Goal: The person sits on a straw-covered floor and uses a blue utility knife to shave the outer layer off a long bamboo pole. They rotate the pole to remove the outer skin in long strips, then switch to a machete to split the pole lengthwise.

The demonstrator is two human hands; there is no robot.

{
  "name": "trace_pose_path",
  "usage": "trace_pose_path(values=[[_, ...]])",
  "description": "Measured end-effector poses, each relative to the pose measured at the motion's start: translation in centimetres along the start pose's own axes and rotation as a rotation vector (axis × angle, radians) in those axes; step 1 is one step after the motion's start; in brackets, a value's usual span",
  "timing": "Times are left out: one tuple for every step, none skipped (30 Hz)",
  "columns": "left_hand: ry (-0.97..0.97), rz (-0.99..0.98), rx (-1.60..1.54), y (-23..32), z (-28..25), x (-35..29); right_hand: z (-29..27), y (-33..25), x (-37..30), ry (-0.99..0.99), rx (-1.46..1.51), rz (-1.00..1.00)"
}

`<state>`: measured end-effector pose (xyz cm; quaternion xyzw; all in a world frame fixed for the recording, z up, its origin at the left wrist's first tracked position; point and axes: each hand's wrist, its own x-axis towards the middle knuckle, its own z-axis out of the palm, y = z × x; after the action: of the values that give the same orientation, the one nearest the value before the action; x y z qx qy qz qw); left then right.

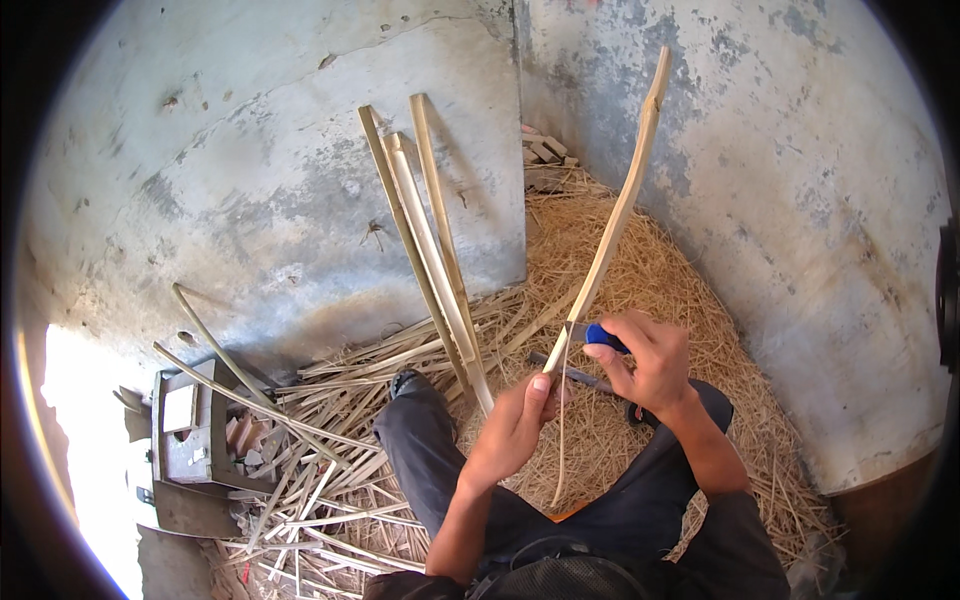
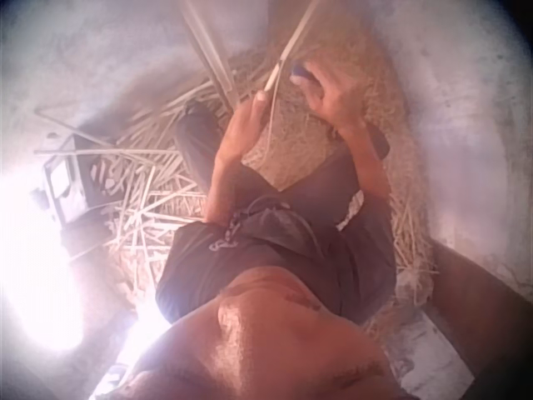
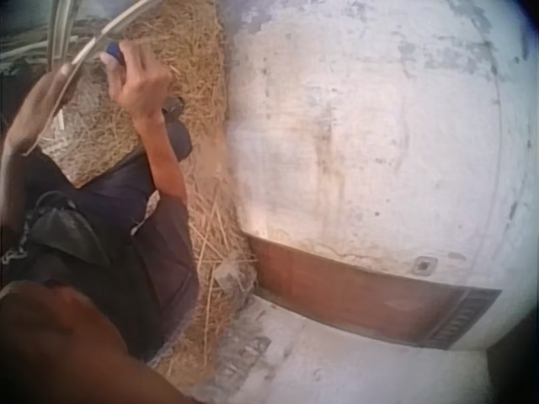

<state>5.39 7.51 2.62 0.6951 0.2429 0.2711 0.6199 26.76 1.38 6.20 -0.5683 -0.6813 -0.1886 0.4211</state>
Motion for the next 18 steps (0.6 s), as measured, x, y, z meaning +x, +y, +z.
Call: trace_pose_path(values=[[0.042,0.011,0.051,-0.2,0.3,-0.2,0.1,-0.1,-0.3,-0.015,-0.005,0.002],[0.07,0.005,0.086,-0.2,0.4,-0.4,0.2,-0.2,-0.5,-0.03,-0.009,0.003],[0.097,-0.002,0.12,-0.1,0.6,-0.7,0.2,-0.3,-0.7,-0.036,-0.014,0.003],[0.124,-0.01,0.154,0.0,0.8,-1.0,0.3,-0.3,-0.8,-0.043,-0.02,0.003],[0.136,-0.021,0.191,0.0,0.9,-1.2,0.4,-0.3,-1.0,-0.051,-0.024,0.003],[0.149,-0.029,0.23,0.1,0.9,-1.4,0.4,-0.2,-1.1,-0.066,-0.034,0.003],[0.162,-0.037,0.269,0.1,1.0,-1.6,0.4,-0.1,-1.3,-0.083,-0.044,0.004],[0.166,-0.045,0.277,0.0,1.0,-1.7,0.4,-0.1,-1.5,-0.099,-0.054,0.005],[0.168,-0.052,0.284,0.0,1.0,-1.9,0.5,-0.1,-1.6,-0.1,-0.043,-0.001],[0.171,-0.058,0.291,-0.2,1.1,-2.0,0.5,-0.1,-1.7,-0.102,-0.033,-0.006],[0.171,-0.068,0.289,-0.5,1.1,-2.2,0.6,-0.1,-1.7,-0.103,-0.023,-0.011],[0.172,-0.078,0.288,-1.0,1.2,-2.5,0.7,0.3,-1.8,-0.065,-0.025,0.015],[0.172,-0.087,0.287,-1.4,1.3,-2.9,1.0,1.0,-1.7,-0.027,-0.028,0.041],[0.154,-0.109,0.287,-1.7,1.4,-3.5,1.1,1.8,-1.6,0.011,-0.031,0.067],[0.137,-0.129,0.287,-2.1,1.5,-4.2,1.0,2.7,-1.4,0.022,-0.038,0.097],[0.117,-0.149,0.287,-2.4,1.5,-4.8,0.6,3.8,-1.2,0.034,-0.046,0.128],[0.108,-0.175,0.279,-2.5,1.6,-5.4,0.4,4.9,-0.9,0.047,-0.053,0.16],[0.099,-0.205,0.269,-2.4,1.7,-6.1,0.3,5.7,-0.6,0.073,-0.071,0.147]])
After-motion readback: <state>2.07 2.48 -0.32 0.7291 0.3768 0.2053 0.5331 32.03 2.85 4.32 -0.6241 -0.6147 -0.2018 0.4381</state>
